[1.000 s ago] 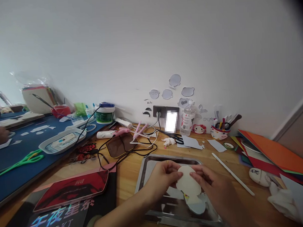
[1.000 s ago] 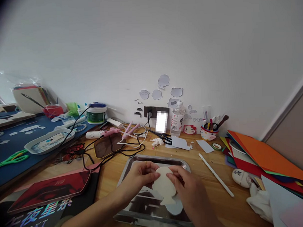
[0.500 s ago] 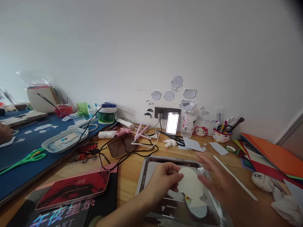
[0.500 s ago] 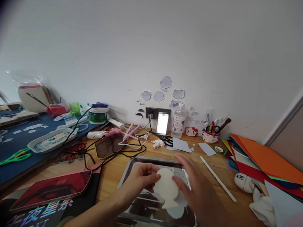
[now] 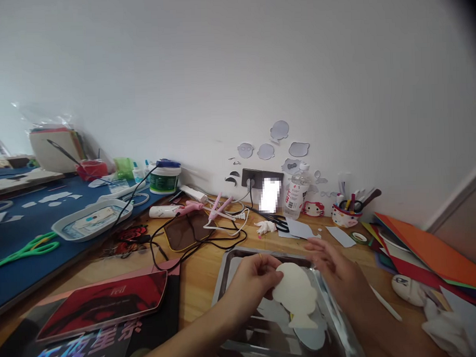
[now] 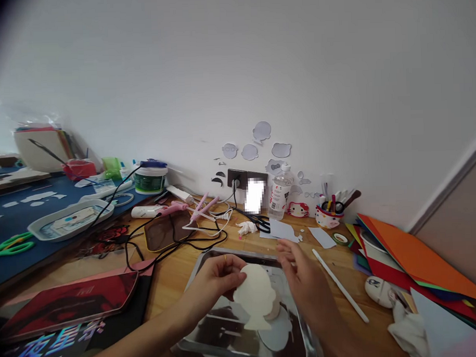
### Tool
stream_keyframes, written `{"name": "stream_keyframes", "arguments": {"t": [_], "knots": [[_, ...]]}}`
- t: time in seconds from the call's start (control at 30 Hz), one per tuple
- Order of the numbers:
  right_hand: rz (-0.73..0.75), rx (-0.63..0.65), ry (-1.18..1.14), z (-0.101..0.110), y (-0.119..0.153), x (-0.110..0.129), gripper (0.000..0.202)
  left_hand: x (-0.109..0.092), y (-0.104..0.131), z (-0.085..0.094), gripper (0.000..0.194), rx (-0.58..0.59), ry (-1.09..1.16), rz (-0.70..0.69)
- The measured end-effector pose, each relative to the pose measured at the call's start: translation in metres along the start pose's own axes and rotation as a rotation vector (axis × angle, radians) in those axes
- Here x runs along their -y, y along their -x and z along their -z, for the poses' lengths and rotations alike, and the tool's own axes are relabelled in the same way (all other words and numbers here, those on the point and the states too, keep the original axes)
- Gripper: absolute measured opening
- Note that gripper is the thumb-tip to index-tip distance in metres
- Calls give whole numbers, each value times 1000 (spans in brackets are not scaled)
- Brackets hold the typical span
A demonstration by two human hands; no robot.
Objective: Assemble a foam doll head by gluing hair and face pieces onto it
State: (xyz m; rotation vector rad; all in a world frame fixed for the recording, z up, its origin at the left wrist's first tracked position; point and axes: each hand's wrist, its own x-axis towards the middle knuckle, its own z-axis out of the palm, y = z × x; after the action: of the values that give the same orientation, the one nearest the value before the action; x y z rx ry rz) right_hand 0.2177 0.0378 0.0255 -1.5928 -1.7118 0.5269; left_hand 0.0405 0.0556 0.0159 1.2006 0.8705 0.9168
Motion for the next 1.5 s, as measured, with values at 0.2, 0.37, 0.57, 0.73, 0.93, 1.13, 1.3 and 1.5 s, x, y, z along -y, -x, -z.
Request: {"name": "stream_keyframes", "arguments": {"t": [0.2,0.37,0.57,0.73,0.93,1.13,1.3,1.5], "knots": [[-67,261,-126,-9,7,5,40,0,-2,3,26,-6,-16,16],[-146,73,-311,-4,1,-3,34,-2,-4,3,26,-13,5,17],[-109,273,-306,-9,5,1,35,1,-2,0,29,-71,-19,24],[50,122,-68,-23,6,17,28,3,8,-11,70,-91,191,108],[357,395,26,-22,-13,30,28,2,9,-7,50,-180,452,199],[361,72,809,-25,-115,-1,40,1,1,3,35,-277,482,278],[361,72,1014,-54,-174,-21,40,4,-5,3,36,-278,458,385],[375,68,1134,-79,-192,-29,44,7,-13,5,41,-255,467,401]]}}
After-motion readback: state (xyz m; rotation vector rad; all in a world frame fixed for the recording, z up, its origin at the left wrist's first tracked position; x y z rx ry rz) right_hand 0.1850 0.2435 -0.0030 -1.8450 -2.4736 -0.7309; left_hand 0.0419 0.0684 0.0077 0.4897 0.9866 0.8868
